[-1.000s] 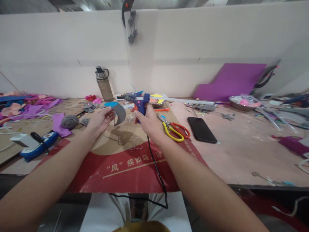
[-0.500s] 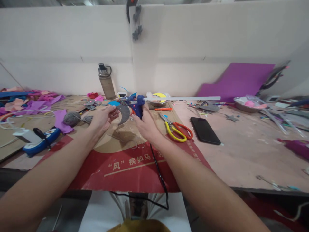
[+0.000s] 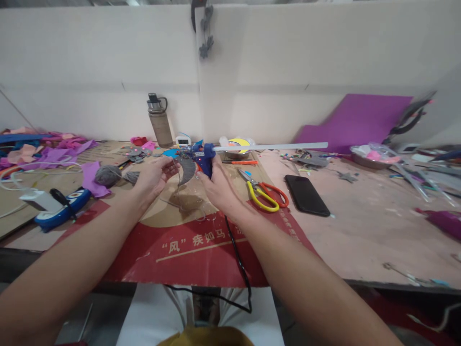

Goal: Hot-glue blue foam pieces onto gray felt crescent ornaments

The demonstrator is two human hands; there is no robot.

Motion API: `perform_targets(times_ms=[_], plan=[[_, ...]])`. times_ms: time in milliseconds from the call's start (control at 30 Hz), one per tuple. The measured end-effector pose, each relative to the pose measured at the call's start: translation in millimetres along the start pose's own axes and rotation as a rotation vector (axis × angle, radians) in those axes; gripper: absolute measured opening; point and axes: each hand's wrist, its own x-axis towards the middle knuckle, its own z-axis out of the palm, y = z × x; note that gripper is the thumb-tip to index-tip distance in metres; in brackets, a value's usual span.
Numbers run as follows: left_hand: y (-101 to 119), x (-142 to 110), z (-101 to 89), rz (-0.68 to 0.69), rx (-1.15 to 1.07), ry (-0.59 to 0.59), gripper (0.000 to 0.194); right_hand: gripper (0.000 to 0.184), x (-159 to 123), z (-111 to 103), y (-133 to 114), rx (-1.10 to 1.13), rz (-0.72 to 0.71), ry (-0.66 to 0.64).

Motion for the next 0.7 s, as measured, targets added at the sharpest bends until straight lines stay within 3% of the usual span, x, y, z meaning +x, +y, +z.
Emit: perform_targets(times_ms=[700], plan=[[2.9, -5.7, 4.7, 0.067, 0.056, -0.057, 0.01, 0.028, -0.1, 0.6, -3.0, -0.117, 0.013, 0.009]])
